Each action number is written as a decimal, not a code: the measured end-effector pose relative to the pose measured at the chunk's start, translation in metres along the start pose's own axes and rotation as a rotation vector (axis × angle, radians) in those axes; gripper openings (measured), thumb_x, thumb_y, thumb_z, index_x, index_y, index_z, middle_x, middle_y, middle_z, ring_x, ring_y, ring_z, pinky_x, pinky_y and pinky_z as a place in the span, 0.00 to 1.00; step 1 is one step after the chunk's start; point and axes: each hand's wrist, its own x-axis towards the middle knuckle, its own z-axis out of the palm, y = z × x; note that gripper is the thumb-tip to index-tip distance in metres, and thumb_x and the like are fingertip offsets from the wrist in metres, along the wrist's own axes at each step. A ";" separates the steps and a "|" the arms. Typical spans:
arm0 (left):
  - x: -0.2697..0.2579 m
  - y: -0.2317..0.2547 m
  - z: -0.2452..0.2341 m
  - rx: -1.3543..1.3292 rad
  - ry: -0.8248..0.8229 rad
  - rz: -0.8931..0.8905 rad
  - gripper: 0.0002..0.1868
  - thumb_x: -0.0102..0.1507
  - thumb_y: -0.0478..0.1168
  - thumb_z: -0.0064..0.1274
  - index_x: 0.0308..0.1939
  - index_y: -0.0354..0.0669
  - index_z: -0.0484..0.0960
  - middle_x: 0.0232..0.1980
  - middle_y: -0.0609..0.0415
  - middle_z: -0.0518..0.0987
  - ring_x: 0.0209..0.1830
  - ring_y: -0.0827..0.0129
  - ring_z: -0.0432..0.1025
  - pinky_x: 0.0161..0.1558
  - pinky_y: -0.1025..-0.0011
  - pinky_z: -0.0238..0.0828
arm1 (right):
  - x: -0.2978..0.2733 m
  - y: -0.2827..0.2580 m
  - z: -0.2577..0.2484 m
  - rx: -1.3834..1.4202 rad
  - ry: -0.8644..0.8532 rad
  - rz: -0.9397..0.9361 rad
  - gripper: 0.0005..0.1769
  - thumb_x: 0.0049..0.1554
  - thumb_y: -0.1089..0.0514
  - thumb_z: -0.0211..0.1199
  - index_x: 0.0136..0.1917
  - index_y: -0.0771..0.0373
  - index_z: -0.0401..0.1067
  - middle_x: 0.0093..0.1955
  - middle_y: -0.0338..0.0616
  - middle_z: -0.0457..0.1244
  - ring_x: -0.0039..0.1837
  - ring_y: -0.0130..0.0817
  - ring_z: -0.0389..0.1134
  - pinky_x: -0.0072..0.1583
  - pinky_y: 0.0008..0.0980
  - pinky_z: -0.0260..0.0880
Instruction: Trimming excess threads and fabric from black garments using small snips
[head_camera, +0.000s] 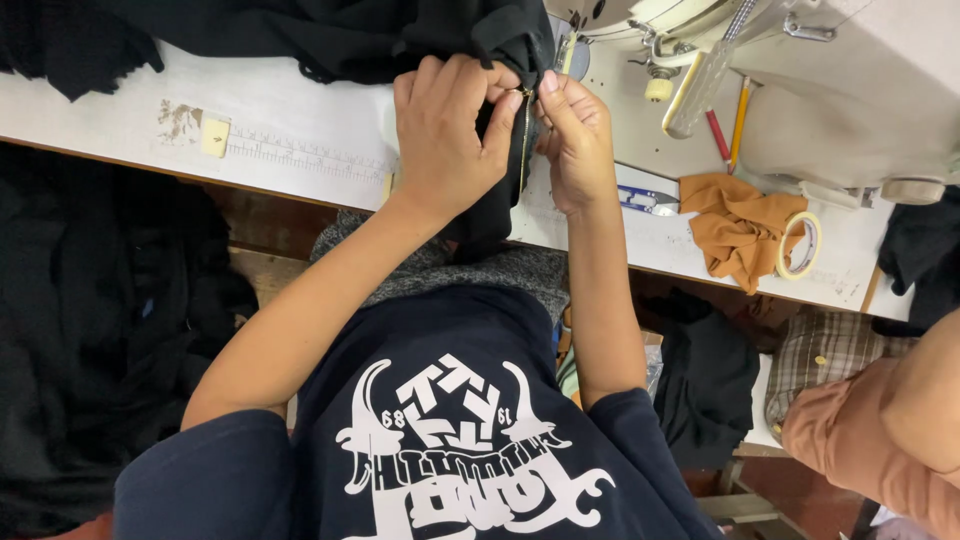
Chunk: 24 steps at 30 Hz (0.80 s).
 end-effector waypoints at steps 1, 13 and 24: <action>0.001 -0.002 0.000 -0.046 -0.067 -0.069 0.04 0.67 0.44 0.51 0.41 0.52 0.78 0.34 0.66 0.76 0.37 0.63 0.68 0.45 0.62 0.59 | 0.001 0.000 0.000 0.016 -0.004 -0.002 0.15 0.61 0.45 0.62 0.37 0.52 0.66 0.33 0.27 0.52 0.35 0.18 0.52 0.35 0.21 0.51; 0.005 -0.014 -0.006 -0.401 -0.479 -0.557 0.04 0.64 0.39 0.53 0.34 0.56 0.79 0.28 0.70 0.76 0.26 0.78 0.66 0.33 0.72 0.63 | 0.001 0.022 0.013 0.011 0.064 -0.142 0.12 0.62 0.47 0.62 0.42 0.55 0.70 0.37 0.27 0.58 0.41 0.17 0.55 0.45 0.21 0.58; 0.020 -0.010 -0.014 -0.315 -0.376 -0.380 0.06 0.65 0.35 0.50 0.34 0.52 0.77 0.31 0.68 0.79 0.24 0.75 0.69 0.31 0.69 0.64 | -0.017 0.012 0.012 0.026 0.013 -0.001 0.12 0.63 0.43 0.58 0.52 0.52 0.67 0.47 0.27 0.61 0.43 0.16 0.65 0.41 0.18 0.65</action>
